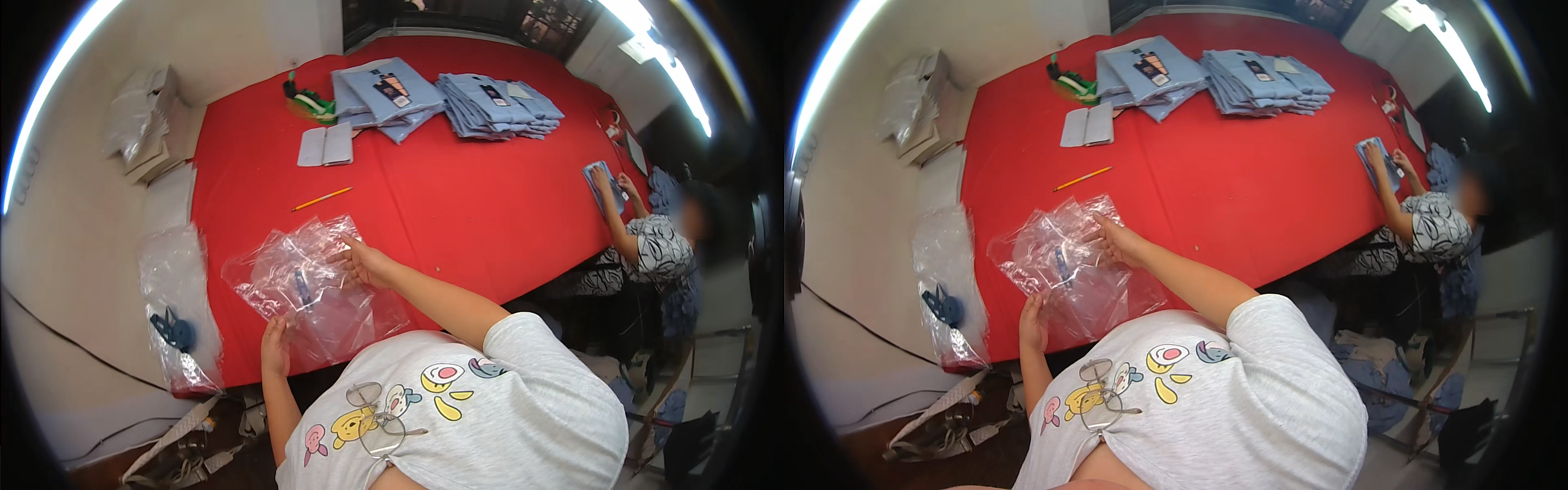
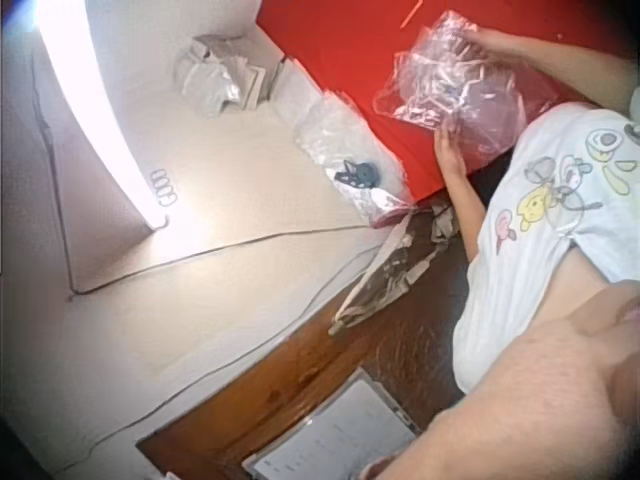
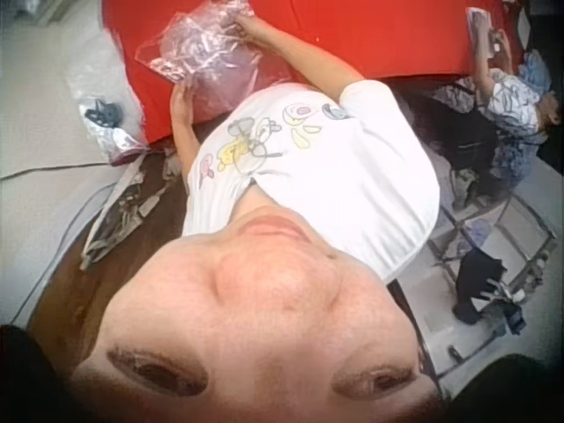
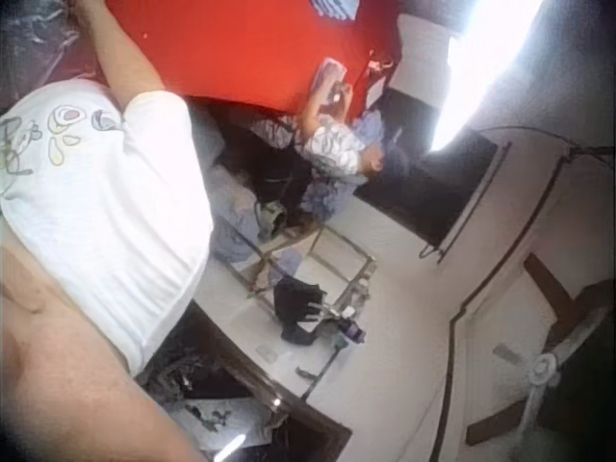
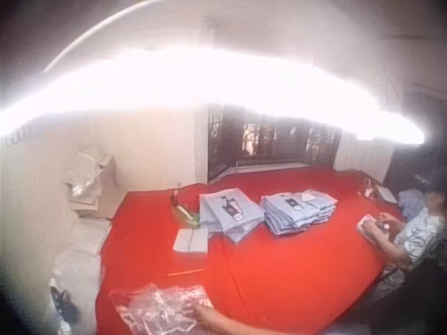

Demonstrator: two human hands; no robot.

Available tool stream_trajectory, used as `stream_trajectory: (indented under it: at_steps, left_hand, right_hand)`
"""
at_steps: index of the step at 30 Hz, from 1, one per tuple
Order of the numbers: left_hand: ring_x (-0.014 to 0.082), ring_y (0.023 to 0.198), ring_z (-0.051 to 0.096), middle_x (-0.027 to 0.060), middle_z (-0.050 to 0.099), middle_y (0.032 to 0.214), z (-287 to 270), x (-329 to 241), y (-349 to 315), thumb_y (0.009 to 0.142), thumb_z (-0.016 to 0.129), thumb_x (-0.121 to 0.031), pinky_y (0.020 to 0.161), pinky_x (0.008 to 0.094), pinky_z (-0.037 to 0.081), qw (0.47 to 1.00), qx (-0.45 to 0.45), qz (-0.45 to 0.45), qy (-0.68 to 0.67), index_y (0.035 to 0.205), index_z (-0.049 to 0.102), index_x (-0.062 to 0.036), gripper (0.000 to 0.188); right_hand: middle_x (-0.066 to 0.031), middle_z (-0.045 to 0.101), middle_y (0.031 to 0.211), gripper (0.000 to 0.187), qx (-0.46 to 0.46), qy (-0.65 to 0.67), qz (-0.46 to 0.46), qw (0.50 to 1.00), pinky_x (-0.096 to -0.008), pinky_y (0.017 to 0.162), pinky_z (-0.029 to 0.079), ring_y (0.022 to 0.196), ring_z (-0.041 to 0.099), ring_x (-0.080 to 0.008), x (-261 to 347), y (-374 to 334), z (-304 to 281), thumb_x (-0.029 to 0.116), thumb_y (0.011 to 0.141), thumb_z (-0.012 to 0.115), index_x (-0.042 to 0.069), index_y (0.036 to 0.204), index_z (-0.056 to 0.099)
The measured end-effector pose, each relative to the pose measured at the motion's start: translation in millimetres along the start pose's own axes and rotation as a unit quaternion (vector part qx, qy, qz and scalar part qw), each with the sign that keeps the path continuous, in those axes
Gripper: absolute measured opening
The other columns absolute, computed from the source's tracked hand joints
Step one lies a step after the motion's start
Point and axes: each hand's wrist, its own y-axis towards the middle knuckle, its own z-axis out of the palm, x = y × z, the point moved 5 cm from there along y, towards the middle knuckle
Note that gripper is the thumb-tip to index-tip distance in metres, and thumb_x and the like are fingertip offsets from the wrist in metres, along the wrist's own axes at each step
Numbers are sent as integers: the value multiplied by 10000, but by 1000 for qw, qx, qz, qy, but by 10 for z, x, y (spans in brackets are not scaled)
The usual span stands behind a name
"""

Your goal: The person places folded blue shirts into clear plastic bags, smooths the bags to remove air, and stacks the packaged garments on a table.

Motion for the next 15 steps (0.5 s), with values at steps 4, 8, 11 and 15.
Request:
stream_trajectory:
  at_steps: [4,8,11,15]
  left_hand:
    - [113,1041,629,-15,698,1089,833,12,347,1094,596,-253,963,306,475,991,61,13,116,1121,683,-61,212]
    - [78,961,581,-37,653,1024,1751,239,736,1087,620,-215,887,249,466,959,176,15,223,1091,668,-49,173]
    - [92,1022,614,-3,682,1082,2527,376,898,1082,635,-215,907,251,483,938,210,19,276,1195,636,-45,203]
    - [154,1140,669,76,707,1245,3640,291,1280,1074,643,-211,989,289,508,948,168,76,258,1314,579,-44,300]
  right_hand:
    - [-115,748,1149,556,-63,-21,-133,989,-342,888,584,978,729,-187,111,-602,-396,426,1070,626,-5,1421,597]
    - [-68,752,1034,321,-205,-63,-223,951,-297,783,584,901,715,-145,187,-1322,-1093,80,1020,674,-7,1328,662]
    - [-53,733,984,192,-317,-30,-273,908,-272,683,567,784,684,-127,173,-1918,-1804,43,1020,651,20,1202,708]
    - [-19,677,845,154,-467,-55,-271,840,-251,545,460,635,586,-88,92,-2931,-2811,89,1015,677,27,1146,729]
